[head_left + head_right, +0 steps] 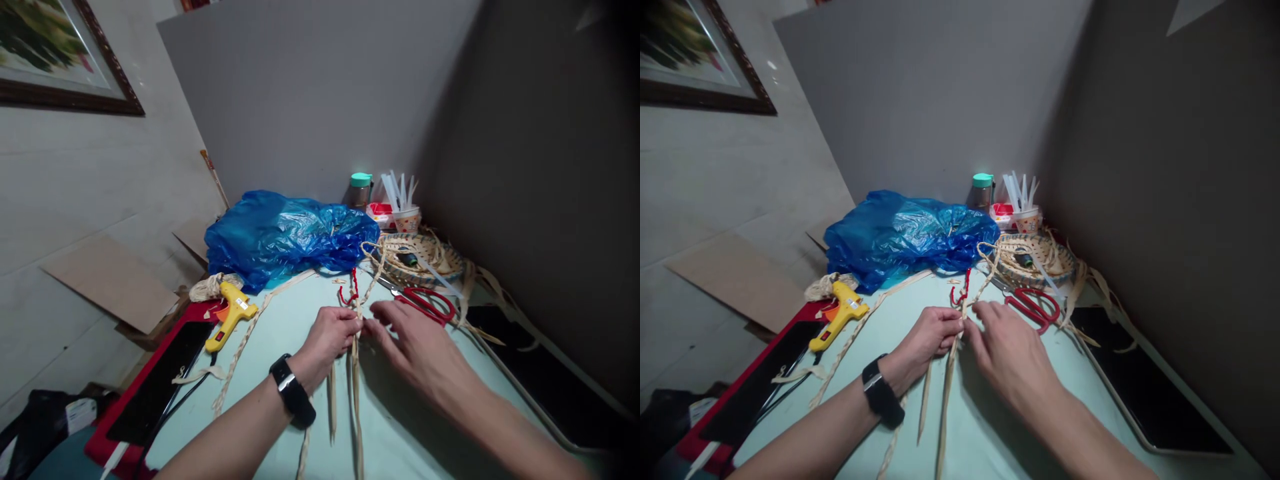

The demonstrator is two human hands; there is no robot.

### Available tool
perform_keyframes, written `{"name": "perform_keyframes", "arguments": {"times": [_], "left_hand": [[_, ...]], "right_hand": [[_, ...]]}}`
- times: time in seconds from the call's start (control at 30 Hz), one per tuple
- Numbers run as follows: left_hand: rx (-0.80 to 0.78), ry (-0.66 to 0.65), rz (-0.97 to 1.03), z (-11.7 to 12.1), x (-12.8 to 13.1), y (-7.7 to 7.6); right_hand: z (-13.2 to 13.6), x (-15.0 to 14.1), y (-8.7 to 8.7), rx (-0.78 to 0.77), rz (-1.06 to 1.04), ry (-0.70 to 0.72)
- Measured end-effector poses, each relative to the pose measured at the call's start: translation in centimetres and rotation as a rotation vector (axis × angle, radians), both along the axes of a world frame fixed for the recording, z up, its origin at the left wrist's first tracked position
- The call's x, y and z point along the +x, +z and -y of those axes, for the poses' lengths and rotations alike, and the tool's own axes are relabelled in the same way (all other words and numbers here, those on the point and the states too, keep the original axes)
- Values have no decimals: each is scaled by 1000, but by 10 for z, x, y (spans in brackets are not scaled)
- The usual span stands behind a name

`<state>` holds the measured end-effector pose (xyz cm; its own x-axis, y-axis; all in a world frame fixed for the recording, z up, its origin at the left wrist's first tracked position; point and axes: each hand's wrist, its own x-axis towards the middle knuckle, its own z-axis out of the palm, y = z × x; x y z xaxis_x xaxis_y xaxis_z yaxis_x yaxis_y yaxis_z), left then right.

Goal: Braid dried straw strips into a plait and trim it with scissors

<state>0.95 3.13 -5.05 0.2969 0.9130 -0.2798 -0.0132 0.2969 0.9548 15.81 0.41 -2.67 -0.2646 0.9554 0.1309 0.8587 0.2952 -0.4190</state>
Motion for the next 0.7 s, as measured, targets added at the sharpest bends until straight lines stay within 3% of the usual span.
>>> {"name": "perform_keyframes", "arguments": {"times": [0.13,0.3,0.47,0.7], "left_hand": [[54,-34,-55,1,1,-1],[234,-57,-274,3,-1,1],[499,-54,-565,7,-7,15],[662,-74,-856,24,1,29]], "right_hand": [[-24,10,-14,-217,-227,100],[-31,7,-34,-248,-307,138],[-32,11,-32,-229,-360,135],[-29,10,-28,-289,-514,128]]}}
